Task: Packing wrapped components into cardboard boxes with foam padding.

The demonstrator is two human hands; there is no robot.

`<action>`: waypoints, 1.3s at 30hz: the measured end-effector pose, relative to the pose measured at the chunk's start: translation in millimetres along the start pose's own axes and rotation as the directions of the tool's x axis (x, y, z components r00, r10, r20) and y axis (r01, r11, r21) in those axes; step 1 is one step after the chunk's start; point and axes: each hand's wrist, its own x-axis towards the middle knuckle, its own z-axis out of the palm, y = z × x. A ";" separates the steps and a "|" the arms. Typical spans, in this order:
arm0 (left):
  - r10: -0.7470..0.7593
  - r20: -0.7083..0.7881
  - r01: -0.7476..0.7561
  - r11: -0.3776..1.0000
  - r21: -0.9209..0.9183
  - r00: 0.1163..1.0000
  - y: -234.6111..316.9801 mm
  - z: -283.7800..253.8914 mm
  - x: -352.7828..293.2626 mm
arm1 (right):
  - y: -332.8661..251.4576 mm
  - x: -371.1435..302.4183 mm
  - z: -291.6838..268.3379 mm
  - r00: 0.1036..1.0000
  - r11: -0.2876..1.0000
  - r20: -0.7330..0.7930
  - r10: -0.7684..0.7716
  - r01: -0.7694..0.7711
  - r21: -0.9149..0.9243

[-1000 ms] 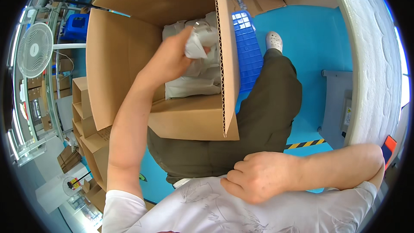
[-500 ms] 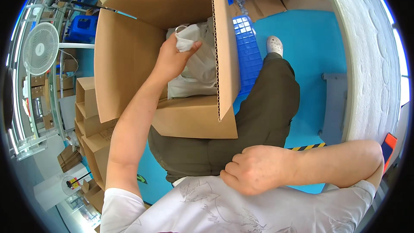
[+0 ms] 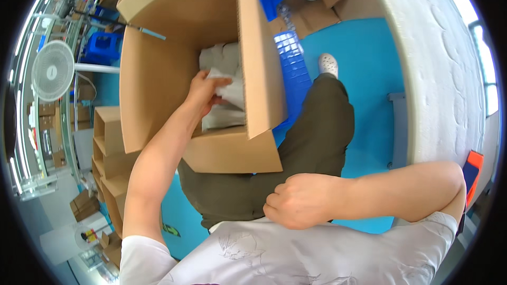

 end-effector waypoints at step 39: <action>0.106 0.164 -0.195 0.483 0.854 0.981 19.6 18.1 -79.0 | 30.9 0.0 33.4 0.718 0.900 0.542 0.436 -0.339 -0.275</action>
